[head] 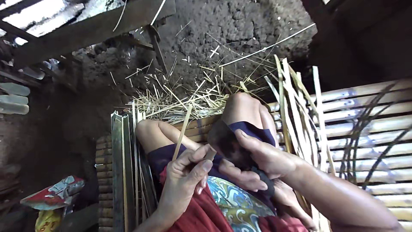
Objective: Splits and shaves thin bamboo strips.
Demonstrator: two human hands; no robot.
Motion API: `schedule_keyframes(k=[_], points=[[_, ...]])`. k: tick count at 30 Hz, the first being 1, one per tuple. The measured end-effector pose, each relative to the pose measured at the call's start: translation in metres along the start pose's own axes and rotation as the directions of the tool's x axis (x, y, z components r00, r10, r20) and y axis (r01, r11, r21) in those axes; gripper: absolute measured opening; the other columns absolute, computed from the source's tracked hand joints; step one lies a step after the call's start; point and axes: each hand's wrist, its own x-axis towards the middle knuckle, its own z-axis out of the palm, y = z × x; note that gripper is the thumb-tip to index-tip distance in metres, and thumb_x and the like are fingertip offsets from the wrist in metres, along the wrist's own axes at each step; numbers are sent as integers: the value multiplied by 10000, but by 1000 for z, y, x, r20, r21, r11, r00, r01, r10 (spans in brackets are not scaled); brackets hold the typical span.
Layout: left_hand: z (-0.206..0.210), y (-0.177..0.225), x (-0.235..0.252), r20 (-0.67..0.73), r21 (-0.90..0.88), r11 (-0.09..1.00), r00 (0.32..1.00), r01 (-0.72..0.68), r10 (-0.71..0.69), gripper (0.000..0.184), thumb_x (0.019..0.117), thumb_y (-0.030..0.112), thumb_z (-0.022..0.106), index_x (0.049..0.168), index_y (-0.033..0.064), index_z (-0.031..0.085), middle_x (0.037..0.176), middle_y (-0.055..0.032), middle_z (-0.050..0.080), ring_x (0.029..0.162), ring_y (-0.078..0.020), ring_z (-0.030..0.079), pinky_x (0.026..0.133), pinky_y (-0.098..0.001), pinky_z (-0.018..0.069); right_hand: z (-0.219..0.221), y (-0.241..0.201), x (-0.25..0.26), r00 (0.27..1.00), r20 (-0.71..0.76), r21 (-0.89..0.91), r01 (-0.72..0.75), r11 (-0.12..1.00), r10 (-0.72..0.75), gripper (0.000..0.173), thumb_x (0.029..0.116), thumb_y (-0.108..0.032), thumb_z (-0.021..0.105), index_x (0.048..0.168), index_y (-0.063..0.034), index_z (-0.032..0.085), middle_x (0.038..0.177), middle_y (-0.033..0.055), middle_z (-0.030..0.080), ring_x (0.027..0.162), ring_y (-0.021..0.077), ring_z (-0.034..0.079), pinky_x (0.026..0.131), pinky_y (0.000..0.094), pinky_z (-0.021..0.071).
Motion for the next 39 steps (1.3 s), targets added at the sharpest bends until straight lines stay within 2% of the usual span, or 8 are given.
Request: schedule_keyframes(k=[6,14,18,25,30,36,39], points=[[-1,-2,2,-10,41,999,1000,1,-1,97,982,63,648,1029,21,722,797,20,687,575,29,567,507,-127,484,-2,-2,2,1000,3,7,-7,1000,7,618,908,-791,439,842,-188,556,595,-117,491,463,-37,548,426,118,472],[1,-4,2,-23,63,998,1000,-5,6,83,972,76,670,1003,26,729,798,16,679,572,25,562,502,-130,486,-5,-1,0,1000,5,8,-23,1000,23,653,878,-819,451,816,-178,555,575,-107,485,438,-24,546,407,124,470],[2,-5,3,-15,80,997,1000,-21,22,73,973,73,666,990,40,729,823,23,685,584,23,574,512,-131,497,-7,-1,-2,1000,16,11,-16,1000,16,643,898,-803,427,831,-177,555,574,-113,486,437,-33,542,410,114,464],[4,-5,-1,-6,51,998,999,-40,41,62,958,98,698,962,65,750,907,22,673,617,26,573,532,-130,512,-5,-3,-5,999,-11,46,-53,998,53,638,886,-806,461,830,-177,559,546,-125,452,416,-40,527,395,116,457],[6,-7,0,1,14,1000,1000,-27,27,62,953,104,707,935,72,757,914,22,672,615,26,578,527,-130,516,-6,-4,-7,997,-39,16,-64,998,64,640,876,-814,464,823,-181,543,544,-127,446,410,-47,514,387,107,443],[9,-15,-1,-21,102,982,987,-157,160,56,948,108,715,956,98,770,933,38,678,634,37,591,540,-123,529,-7,-5,-9,999,-24,-45,-25,999,24,580,887,-787,490,827,-214,553,572,-151,464,428,-83,487,391,86,406],[7,-14,0,28,93,985,990,-143,141,58,952,106,707,948,77,757,926,31,666,623,38,581,523,-124,522,-6,-10,-11,997,-39,-98,-69,993,65,596,889,-797,478,840,-206,540,581,-146,448,414,-88,453,370,79,375]])
